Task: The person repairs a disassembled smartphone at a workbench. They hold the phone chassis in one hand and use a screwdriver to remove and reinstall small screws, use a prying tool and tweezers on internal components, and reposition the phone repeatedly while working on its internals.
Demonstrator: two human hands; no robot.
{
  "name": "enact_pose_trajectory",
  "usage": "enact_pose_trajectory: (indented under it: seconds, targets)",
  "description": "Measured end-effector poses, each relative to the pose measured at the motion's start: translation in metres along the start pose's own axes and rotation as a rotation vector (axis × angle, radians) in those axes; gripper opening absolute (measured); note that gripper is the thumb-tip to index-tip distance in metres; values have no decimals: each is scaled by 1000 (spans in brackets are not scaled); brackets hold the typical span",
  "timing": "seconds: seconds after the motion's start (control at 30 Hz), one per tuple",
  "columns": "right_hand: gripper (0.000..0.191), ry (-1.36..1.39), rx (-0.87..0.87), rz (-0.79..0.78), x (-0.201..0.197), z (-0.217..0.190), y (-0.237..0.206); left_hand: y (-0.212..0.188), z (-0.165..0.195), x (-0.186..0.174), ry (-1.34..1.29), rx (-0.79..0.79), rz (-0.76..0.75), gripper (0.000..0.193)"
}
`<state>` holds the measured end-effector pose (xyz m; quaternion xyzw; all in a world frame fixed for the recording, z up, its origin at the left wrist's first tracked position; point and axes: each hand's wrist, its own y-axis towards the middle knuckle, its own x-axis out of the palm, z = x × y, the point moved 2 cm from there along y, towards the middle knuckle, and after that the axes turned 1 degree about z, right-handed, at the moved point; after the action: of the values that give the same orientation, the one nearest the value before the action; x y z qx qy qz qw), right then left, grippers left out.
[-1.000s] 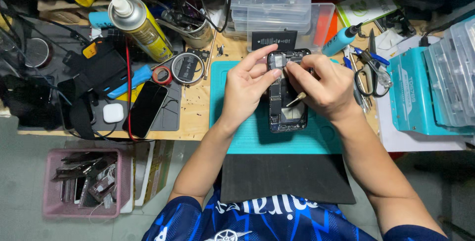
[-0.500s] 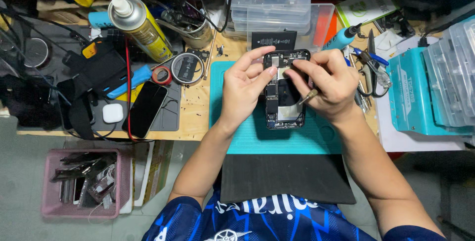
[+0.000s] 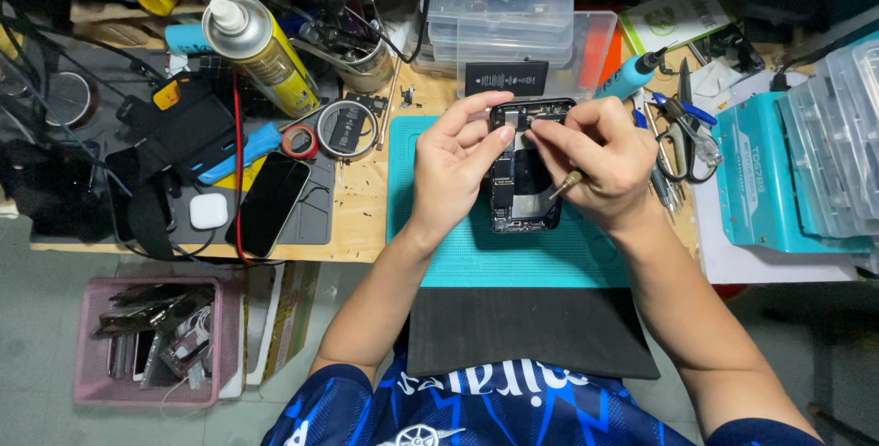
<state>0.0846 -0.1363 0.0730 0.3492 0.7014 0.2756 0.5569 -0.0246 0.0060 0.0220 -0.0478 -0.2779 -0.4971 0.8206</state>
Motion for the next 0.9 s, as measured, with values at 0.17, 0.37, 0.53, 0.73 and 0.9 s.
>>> enact_pose_trajectory:
  seconds: [0.17, 0.37, 0.53, 0.73, 0.9]
  targets:
    - [24, -68, -78, -11, 0, 0, 0, -1, -2, 1, -2, 12, 7, 35]
    - [24, -116, -144, -13, 1, -3, 2, 0, -3, 2, 1, 26, 33, 34]
    - [23, -61, -46, 5, 0, -7, 2, -3, -4, 4, 18, 33, 44, 33]
    - [23, 16, 86, 17, 2, -11, 6, -1, -5, 2, 33, 46, 64, 32]
    - [23, -107, -67, -96, 0, -7, 9, -1, -6, -1, 29, 29, 50, 36]
